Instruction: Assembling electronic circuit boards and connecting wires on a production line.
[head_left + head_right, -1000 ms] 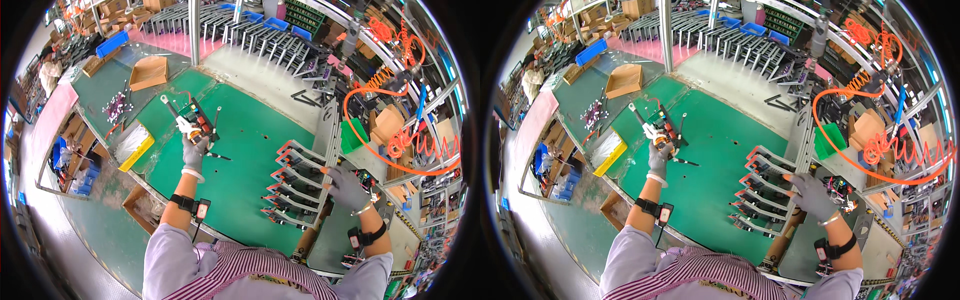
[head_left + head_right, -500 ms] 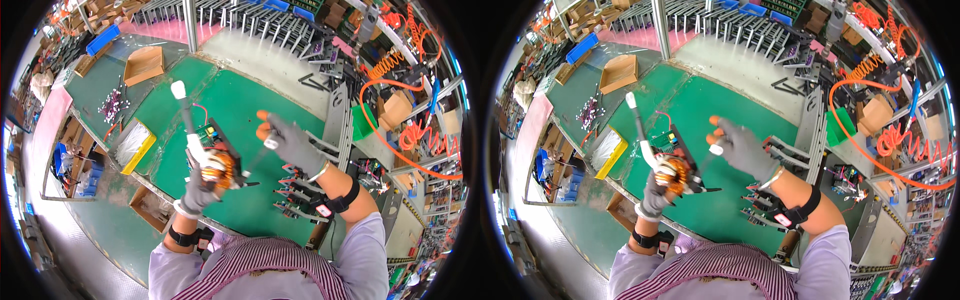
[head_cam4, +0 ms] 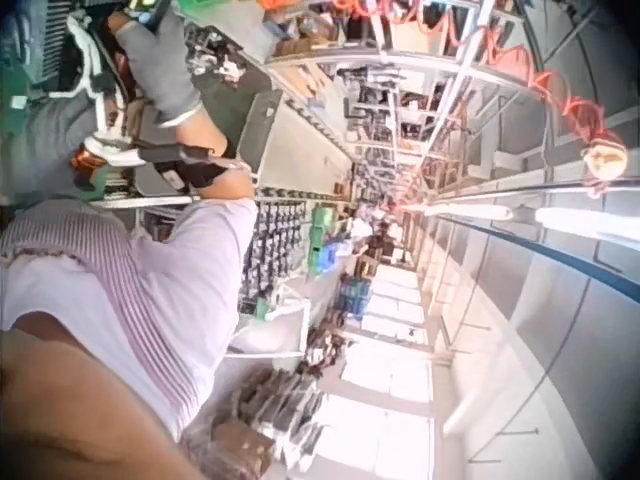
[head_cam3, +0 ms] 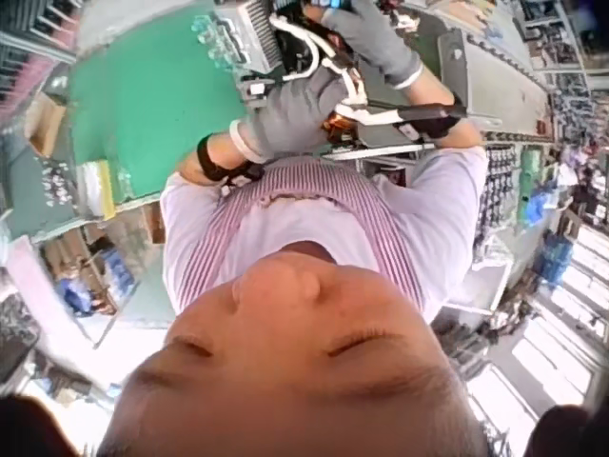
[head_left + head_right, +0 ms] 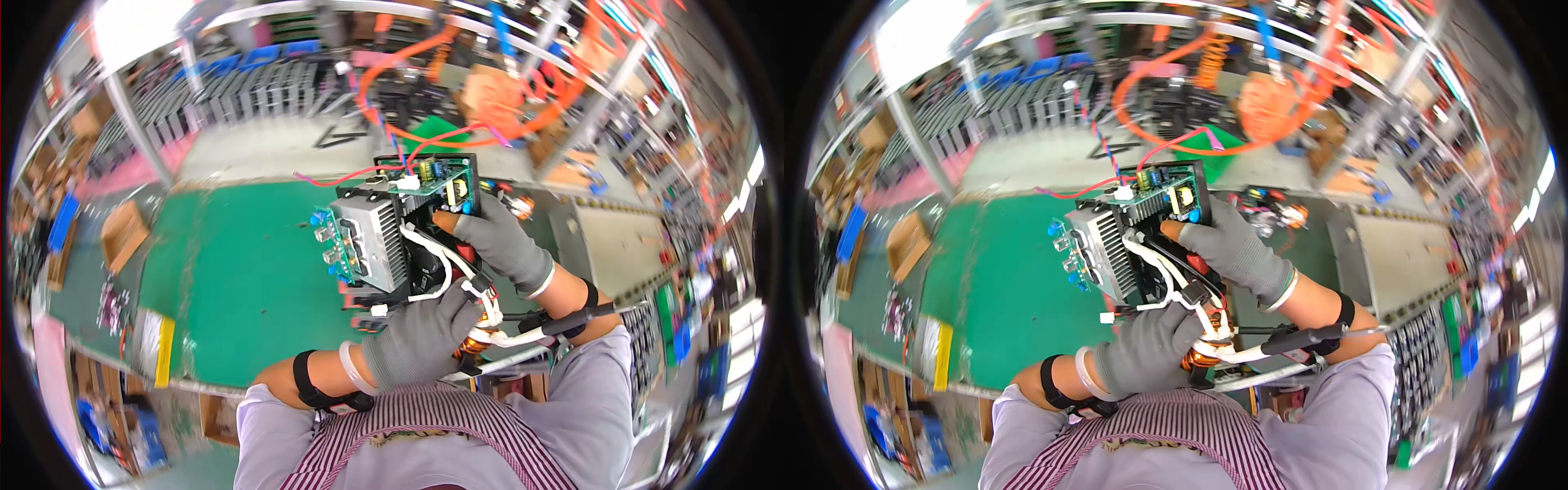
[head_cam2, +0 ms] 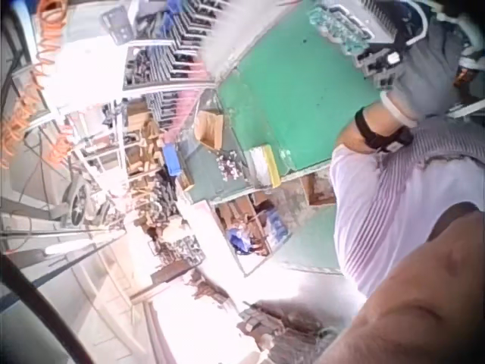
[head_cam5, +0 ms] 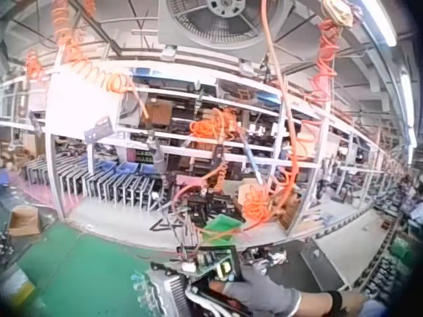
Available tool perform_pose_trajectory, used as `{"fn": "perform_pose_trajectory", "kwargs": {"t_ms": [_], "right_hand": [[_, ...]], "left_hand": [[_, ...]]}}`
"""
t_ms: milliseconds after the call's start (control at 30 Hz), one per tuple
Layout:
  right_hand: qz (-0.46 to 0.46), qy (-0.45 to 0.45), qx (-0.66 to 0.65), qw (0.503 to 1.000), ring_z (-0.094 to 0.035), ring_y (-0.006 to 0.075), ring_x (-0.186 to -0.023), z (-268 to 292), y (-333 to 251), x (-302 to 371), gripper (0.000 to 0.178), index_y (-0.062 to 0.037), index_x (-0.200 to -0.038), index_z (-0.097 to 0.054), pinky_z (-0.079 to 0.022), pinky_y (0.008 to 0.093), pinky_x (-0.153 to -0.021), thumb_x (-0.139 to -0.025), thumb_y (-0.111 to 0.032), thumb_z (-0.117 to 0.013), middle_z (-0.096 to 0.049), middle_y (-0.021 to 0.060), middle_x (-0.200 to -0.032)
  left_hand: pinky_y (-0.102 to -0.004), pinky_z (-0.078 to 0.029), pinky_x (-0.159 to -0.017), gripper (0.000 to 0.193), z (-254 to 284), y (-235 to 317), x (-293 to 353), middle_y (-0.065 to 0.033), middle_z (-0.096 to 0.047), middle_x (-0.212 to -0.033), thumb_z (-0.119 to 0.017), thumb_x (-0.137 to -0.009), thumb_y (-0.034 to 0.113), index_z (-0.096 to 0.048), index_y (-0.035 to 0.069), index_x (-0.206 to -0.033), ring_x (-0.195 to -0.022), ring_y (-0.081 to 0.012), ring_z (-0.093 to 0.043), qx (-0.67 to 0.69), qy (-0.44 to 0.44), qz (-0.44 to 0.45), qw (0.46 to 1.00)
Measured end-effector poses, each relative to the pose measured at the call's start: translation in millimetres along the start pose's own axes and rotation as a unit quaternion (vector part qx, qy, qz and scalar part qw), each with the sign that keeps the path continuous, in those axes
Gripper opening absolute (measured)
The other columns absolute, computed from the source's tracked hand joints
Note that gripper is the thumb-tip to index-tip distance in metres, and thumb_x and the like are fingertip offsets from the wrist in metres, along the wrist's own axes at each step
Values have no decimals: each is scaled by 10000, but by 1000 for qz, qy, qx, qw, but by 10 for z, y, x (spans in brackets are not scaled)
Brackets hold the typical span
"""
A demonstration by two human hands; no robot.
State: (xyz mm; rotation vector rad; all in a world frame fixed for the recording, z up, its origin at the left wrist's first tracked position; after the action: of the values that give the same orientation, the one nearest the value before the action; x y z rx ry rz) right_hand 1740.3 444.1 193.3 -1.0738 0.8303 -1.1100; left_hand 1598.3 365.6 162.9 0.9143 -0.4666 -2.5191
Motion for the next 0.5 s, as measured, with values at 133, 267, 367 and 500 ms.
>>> {"fn": "perform_pose_trajectory", "kwargs": {"t_ms": [133,267,367,500], "right_hand": [[8,90,137,986,-527,102,-756,897,350,542,312,-16,-999,-567,-444,278,-705,-758,-208,-614,-599,31,-850],[-128,65,297,944,-569,153,-756,1613,660,877,401,-24,-1038,-555,-453,287,-703,-727,-263,-636,-616,96,-840],[-137,3,459,878,-581,338,-809,1861,934,795,429,-74,-1066,-525,-459,401,-684,-707,-294,-606,-605,159,-833],[-109,-169,557,806,-591,337,-823,2088,1268,469,401,-84,-1086,-499,-464,431,-681,-720,-220,-587,-605,153,-848]], "left_hand": [[-391,-497,-559,593,-846,269,-511,-184,-451,-1069,-702,-577,208,-435,18,-1072,-712,-300,-586,73,-41,-12,996],[-430,-475,-692,681,-1878,361,-899,-203,-492,-1014,-704,-621,301,-396,1,-1149,-823,-336,-561,110,-118,69,984],[-401,-455,-737,690,-2591,321,-1213,-173,-521,-996,-704,-645,295,-384,19,-1191,-859,-296,-557,294,-120,103,943],[-353,-428,-739,489,-3176,275,-1598,-71,-536,-951,-686,-692,216,-486,62,-1111,-825,-215,-547,237,142,8,961]]}}
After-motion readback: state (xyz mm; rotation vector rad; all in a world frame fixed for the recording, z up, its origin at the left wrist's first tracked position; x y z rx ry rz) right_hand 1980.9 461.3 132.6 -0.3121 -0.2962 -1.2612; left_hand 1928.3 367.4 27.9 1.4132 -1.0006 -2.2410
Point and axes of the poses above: each hand's wrist, its own x-axis away from the middle knuckle, its own z-axis out of the back of the hand, y = z × x, the point moved 2 cm from there along -x, towards the middle knuckle
